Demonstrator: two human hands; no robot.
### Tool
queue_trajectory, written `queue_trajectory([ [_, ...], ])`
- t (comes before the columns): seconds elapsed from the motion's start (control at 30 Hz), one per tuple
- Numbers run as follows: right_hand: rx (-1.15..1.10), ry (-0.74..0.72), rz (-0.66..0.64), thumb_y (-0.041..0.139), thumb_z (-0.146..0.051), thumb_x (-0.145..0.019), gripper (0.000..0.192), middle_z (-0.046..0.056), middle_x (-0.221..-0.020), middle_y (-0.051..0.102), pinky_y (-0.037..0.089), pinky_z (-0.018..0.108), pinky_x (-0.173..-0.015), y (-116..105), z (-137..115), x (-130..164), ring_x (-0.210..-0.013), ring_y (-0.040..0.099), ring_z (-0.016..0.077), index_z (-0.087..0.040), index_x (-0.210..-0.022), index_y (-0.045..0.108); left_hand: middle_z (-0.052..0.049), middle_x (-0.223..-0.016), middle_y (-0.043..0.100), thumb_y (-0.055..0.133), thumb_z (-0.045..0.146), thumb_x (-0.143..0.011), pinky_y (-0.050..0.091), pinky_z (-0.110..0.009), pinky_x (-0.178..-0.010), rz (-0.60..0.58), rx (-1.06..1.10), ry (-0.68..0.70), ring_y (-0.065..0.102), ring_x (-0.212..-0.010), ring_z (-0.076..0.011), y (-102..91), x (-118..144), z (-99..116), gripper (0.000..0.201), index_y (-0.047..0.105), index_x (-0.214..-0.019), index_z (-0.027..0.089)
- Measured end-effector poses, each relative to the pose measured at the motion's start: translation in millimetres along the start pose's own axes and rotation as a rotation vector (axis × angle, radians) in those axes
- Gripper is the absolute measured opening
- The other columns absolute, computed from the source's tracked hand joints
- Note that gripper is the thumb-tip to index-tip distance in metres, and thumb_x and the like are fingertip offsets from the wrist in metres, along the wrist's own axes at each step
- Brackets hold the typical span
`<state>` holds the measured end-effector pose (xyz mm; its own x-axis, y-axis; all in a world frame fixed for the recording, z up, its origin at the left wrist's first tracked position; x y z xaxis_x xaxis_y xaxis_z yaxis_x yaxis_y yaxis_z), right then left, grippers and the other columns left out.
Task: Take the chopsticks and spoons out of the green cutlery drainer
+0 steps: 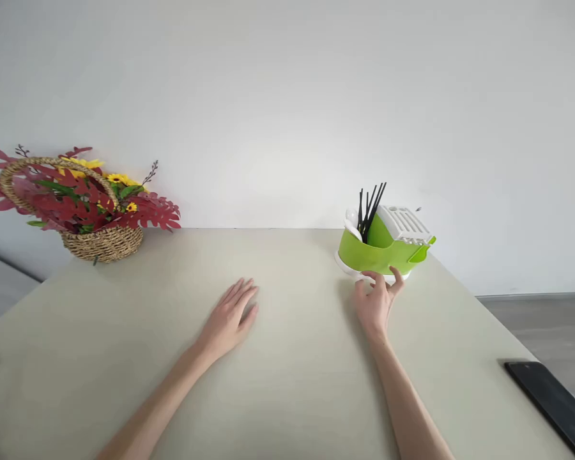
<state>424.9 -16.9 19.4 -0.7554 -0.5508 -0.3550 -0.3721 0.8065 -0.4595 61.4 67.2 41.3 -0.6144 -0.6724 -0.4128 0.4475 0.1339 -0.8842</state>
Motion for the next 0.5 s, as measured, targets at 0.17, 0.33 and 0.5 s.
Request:
queue_trajectory([
  [0.17, 0.010, 0.043, 0.022, 0.058, -0.032, -0.083, 0.041, 0.023, -0.172, 0.010, 0.053, 0.044, -0.098, -13.4, 7.0, -8.8, -0.091, 0.073, 0.0235, -0.013, -0.118, 0.070, -0.011, -0.158, 0.055, 0.048, 0.031, -0.107, 0.044, -0.055, -0.124, 0.006, 0.004, 0.000, 0.043, -0.153, -0.0322, 0.0, -0.2, 0.0, 0.037, 0.053, -0.143, 0.021],
  [0.33, 0.057, 0.041, 0.026, 0.058, -0.036, -0.085, 0.040, 0.018, -0.175, 0.010, 0.054, 0.041, -0.092, -20.5, 6.3, -13.6, -0.085, 0.072, 0.0208, -0.016, -0.114, 0.075, -0.011, -0.159, 0.054, 0.048, 0.031, -0.107, 0.043, -0.056, -0.124, -0.001, 0.021, -0.006, 0.043, -0.153, -0.0326, -0.2, 0.0, -0.8, 0.039, 0.053, -0.144, 0.022],
  [0.5, 0.099, 0.027, 0.026, 0.059, -0.036, -0.083, 0.034, 0.015, -0.175, 0.019, 0.054, 0.039, -0.090, -21.3, 7.2, -15.6, -0.076, 0.070, 0.0158, -0.019, -0.103, 0.080, -0.009, -0.159, 0.055, 0.050, 0.032, -0.106, 0.041, -0.055, -0.125, 0.005, 0.057, -0.026, 0.042, -0.154, -0.0310, -1.9, 0.5, -2.4, 0.040, 0.055, -0.144, 0.024],
])
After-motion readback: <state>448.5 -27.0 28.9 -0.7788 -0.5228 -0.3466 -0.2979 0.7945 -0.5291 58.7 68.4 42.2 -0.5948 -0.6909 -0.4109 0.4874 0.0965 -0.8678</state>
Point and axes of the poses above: each hand's wrist, its own x-axis away from the middle knuckle, its own y-axis out of the palm, z = x × y, the point moved 10 cm from there along -x, towards the middle knuckle
